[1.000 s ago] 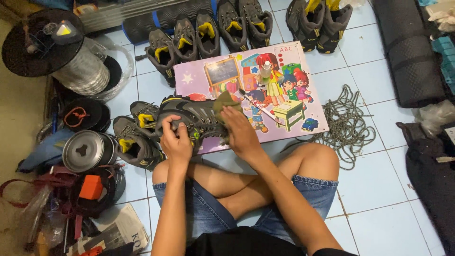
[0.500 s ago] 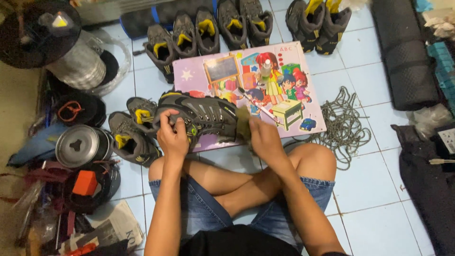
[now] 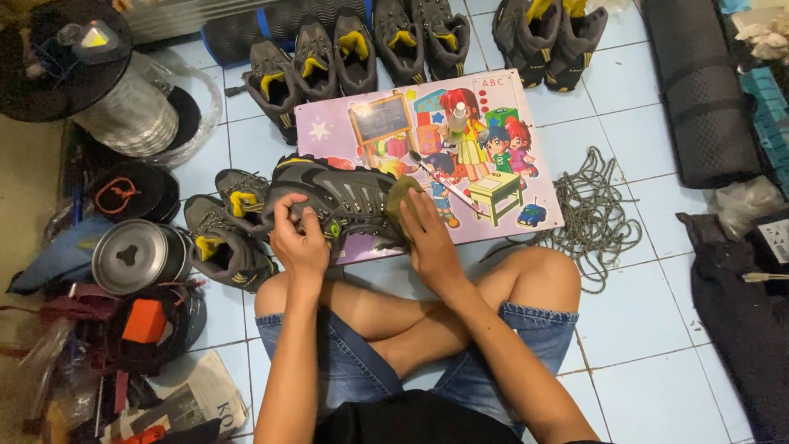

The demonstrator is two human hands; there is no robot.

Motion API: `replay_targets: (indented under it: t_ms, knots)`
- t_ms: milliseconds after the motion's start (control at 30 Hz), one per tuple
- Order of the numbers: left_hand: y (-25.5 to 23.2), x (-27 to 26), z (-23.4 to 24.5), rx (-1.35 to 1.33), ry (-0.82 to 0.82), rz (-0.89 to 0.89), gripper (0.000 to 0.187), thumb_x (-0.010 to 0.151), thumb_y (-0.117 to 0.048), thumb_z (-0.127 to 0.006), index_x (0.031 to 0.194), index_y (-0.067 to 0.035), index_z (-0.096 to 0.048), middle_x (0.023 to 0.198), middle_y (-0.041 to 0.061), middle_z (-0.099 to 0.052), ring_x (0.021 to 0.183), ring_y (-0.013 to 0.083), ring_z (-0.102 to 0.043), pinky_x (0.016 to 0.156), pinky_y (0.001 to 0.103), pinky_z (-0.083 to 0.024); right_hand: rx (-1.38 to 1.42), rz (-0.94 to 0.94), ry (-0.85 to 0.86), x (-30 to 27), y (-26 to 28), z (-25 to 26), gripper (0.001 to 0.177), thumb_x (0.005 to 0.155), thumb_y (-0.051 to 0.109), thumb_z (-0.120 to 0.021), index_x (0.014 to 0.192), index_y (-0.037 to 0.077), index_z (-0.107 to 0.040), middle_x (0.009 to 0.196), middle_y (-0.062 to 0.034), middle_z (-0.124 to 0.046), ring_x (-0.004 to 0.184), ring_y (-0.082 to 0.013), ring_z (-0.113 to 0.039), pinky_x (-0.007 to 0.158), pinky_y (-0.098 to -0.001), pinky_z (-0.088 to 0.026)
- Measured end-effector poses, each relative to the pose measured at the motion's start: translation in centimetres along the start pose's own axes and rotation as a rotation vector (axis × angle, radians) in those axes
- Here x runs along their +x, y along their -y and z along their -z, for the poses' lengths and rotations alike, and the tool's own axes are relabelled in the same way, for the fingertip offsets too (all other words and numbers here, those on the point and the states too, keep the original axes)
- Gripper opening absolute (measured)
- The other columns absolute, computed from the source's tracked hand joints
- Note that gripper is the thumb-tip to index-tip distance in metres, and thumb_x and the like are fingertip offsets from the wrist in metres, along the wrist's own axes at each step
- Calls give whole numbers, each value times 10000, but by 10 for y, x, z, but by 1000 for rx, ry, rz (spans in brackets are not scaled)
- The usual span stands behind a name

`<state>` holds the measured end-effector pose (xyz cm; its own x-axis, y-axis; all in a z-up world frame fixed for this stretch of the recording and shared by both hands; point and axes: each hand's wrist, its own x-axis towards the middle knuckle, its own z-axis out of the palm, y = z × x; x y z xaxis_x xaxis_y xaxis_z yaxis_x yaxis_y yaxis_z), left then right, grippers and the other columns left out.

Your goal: Cleaning hiking boots using a brush, cloth, and cleaning solution while sitting on the floor.

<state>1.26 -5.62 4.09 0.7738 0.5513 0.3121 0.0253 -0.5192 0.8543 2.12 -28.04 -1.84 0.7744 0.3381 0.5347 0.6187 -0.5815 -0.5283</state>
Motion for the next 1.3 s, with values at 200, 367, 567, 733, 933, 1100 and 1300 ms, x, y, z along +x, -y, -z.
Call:
replay_targets:
  t_ms: [200, 367, 567, 733, 933, 1100, 1300]
  knots:
    - [-2, 3, -5, -11, -29, 8, 155, 924, -259, -570, 1038, -189, -647, 693, 128, -616, 606, 326, -645, 642, 423, -527, 10, -37, -110, -14, 8, -2, 574, 966, -60, -341, 1530, -6, -430, 1603, -249, -362, 1461, -466, -329, 1218, -525, -299]
    - [-10, 6, -3, -17, 21, 24, 182, 948, -255, -553, 1099, -175, -613, 740, 186, -633, 669, 408, -647, 679, 482, -504, -23, -58, -155, -45, 9, -6, 497, 985, -33, -359, 1466, -68, -481, 1518, -314, -444, 1398, -493, -412, 1172, -538, -362]
    - [-34, 27, 23, 135, 282, -85, 324, 972, -346, -585, 1248, -179, -562, 996, 248, -699, 1010, 493, -640, 916, 546, -437, -8, -87, -220, -44, 19, -4, 487, 992, -9, -382, 1463, -75, -487, 1518, -306, -457, 1390, -471, -447, 1160, -518, -389]
    - [-44, 31, 44, 28, 519, -90, 806, 846, -337, -739, 1520, -71, -387, 1316, 360, -582, 1295, 542, -478, 1103, 631, -317, -97, 8, -222, -40, 20, -24, 496, 1008, 58, -347, 1474, 3, -506, 1562, -204, -459, 1437, -403, -431, 1184, -478, -370]
    - [20, 22, 19, 70, 368, -371, 763, 853, -414, -787, 1446, -73, -449, 1046, 234, -738, 1147, 434, -628, 1072, 536, -413, -196, 68, -64, -43, 1, -14, 534, 993, 47, -330, 1496, 63, -506, 1618, -134, -404, 1488, -408, -338, 1194, -472, -329]
    - [61, 11, -2, 9, 141, -454, 547, 950, -361, -716, 1343, -52, -495, 852, 146, -711, 864, 369, -705, 836, 456, -548, -271, 201, 120, -45, -14, 9, 553, 961, 41, -371, 1501, 75, -486, 1625, -115, -399, 1488, -378, -355, 1197, -458, -327]
    - [24, 13, -11, 119, 134, -529, 325, 998, -281, -665, 1240, -97, -550, 726, 140, -728, 732, 353, -721, 747, 437, -553, -92, 29, 49, -21, -29, -7, 604, 904, -76, -429, 1503, -7, -462, 1607, -200, -394, 1479, -455, -317, 1216, -494, -297]
